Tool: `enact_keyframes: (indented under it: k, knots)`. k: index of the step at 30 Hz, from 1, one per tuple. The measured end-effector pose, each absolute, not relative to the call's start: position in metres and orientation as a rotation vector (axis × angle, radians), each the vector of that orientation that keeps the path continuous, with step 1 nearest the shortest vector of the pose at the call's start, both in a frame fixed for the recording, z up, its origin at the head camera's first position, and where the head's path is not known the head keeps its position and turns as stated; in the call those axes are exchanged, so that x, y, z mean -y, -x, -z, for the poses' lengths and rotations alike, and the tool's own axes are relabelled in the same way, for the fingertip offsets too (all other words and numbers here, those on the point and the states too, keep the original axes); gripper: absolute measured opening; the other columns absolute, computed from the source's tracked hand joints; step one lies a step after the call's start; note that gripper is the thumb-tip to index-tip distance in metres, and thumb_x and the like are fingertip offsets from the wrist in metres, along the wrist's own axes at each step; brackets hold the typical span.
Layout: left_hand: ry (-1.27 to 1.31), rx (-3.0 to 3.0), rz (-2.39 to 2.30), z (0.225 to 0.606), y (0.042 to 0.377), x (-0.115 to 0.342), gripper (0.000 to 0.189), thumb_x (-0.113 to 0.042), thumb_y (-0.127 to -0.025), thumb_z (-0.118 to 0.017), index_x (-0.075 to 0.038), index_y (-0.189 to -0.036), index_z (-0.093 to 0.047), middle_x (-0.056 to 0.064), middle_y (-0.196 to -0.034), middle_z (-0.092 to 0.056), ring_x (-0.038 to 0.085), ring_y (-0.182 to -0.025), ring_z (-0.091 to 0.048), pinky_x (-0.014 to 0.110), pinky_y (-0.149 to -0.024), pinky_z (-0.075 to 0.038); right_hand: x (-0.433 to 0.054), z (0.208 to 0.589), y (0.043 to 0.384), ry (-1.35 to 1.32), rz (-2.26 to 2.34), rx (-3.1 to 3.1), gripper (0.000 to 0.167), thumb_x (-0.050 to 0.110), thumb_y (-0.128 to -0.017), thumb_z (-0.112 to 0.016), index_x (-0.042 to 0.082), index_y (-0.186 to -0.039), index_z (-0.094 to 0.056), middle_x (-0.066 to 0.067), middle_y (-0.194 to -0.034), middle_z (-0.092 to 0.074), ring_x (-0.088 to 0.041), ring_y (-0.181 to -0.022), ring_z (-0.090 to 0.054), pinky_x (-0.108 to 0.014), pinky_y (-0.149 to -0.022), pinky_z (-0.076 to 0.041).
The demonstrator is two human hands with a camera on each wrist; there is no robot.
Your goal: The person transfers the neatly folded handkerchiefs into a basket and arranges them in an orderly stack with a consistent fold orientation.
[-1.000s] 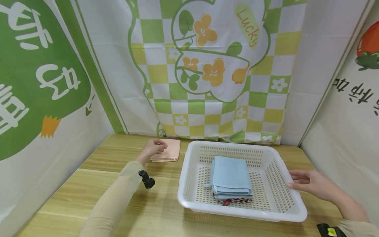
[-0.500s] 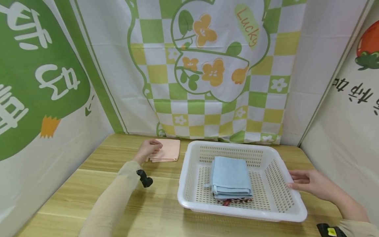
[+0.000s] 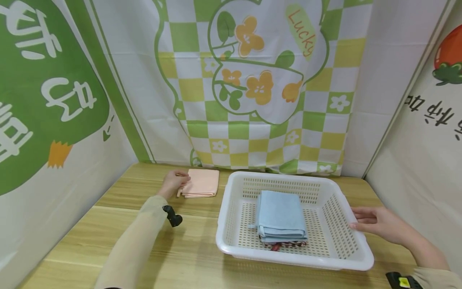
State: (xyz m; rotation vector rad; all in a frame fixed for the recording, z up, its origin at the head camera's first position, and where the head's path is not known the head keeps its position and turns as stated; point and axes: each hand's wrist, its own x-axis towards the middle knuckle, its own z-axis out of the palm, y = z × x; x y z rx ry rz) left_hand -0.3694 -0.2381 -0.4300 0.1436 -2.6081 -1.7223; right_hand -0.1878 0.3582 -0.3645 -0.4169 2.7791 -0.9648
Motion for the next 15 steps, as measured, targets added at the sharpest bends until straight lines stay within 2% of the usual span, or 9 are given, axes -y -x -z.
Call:
enact_keyframes:
  k: [4, 6, 15]
  knots:
    - [-0.150, 2.588, 1.725, 0.434, 0.372, 0.244, 0.035, -0.009, -0.089, -0.064, 0.009, -0.118, -0.057, 0.008, -0.094, -0.059, 0.015, -0.074, -0.059, 0.023, -0.065, -0.052, -0.358, 0.364, 0.188, 0.422, 0.968, -2.781, 0.060, 0.026, -0.091, -0.065, -0.015, -0.131, -0.045, -0.025, -0.118, -0.063, -0.008, -0.093, -0.067, -0.020, -0.072, -0.055]
    - [-0.154, 2.582, 1.721, 0.436, 0.373, 0.247, 0.035, -0.008, -0.089, -0.064, 0.010, -0.118, -0.057, 0.008, -0.095, -0.059, 0.015, -0.074, -0.059, 0.024, -0.065, -0.052, -0.358, 0.364, 0.188, 0.424, 0.968, -2.782, 0.060, 0.026, -0.090, -0.065, -0.015, -0.130, -0.046, -0.025, -0.118, -0.063, -0.007, -0.093, -0.067, -0.020, -0.072, -0.054]
    - [-0.234, 2.602, 1.621, 0.444, 0.374, 0.253, 0.031, -0.010, -0.087, -0.066, 0.004, -0.115, -0.060, 0.017, -0.110, -0.057, 0.025, -0.087, -0.058, 0.026, -0.067, -0.048, -0.359, 0.365, 0.189, 0.430, 0.958, -2.783, 0.060, 0.026, -0.090, -0.065, -0.015, -0.130, -0.046, -0.026, -0.118, -0.062, -0.011, -0.094, -0.067, -0.020, -0.072, -0.055]
